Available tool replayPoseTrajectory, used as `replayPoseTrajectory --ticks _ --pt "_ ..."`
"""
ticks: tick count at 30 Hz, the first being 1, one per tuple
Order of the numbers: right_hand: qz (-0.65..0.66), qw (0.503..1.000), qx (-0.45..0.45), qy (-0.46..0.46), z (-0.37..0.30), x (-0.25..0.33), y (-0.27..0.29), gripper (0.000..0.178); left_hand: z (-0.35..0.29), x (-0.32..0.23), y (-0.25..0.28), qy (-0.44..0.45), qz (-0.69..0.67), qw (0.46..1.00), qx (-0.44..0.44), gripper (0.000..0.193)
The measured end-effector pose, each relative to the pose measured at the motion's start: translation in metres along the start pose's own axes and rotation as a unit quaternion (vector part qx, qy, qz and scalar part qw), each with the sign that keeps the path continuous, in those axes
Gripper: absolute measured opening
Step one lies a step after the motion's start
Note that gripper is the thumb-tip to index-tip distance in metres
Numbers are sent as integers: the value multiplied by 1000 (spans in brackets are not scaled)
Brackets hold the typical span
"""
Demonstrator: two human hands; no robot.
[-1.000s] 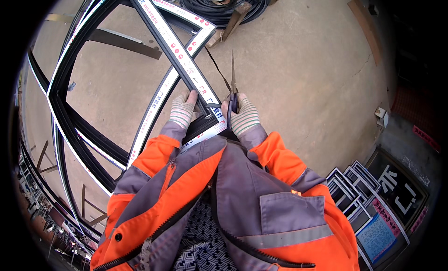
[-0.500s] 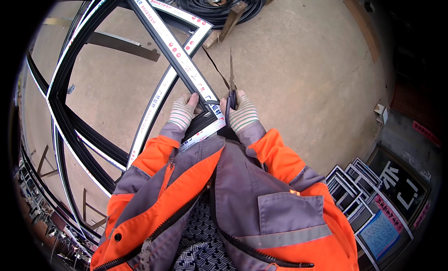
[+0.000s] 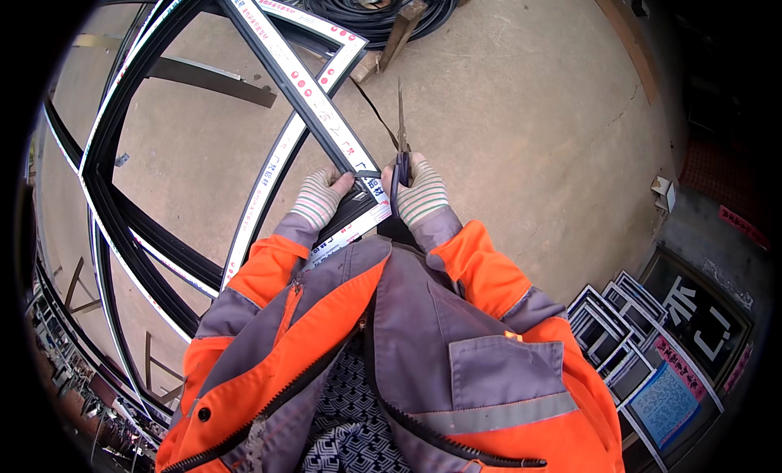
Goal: The person measures and cuts a black rubber seal strip using shears, then presses the strip into the groove of a white window frame. The person repeats this process for multiple sides of the frame, ensuring the seal fits snugly along the edges.
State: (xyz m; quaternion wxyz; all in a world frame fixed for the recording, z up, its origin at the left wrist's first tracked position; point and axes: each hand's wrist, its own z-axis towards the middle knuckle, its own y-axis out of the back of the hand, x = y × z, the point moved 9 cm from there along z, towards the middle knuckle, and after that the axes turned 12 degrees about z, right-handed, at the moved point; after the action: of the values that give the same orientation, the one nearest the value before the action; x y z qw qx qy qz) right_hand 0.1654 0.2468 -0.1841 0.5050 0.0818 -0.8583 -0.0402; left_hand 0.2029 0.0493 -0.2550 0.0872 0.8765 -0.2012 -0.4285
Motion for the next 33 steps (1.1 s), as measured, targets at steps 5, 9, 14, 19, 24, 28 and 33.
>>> replayPoseTrajectory --ticks 5,9,14,19,24,28,33 --pt "13 1000 4 2 2 -4 -1 21 -2 1 1 18 -18 1000 1 29" --pt "2 1000 0 0 1 0 -1 22 -3 -3 3 26 9 999 33 32" --pt "-2 1000 -11 17 3 -6 1 23 -10 -13 3 17 -15 999 45 34" --pt "30 999 -5 15 5 -12 0 22 -5 -9 -2 -3 72 995 70 35" --pt "23 1000 -6 14 5 -12 0 24 -6 -15 0 -19 151 988 30 34" --pt "-5 1000 -5 16 7 -10 0 24 -4 -6 -3 -13 99 995 31 32" --pt "-25 1000 -4 19 0 5 -1 24 0 4 -7 -20 37 998 45 31"
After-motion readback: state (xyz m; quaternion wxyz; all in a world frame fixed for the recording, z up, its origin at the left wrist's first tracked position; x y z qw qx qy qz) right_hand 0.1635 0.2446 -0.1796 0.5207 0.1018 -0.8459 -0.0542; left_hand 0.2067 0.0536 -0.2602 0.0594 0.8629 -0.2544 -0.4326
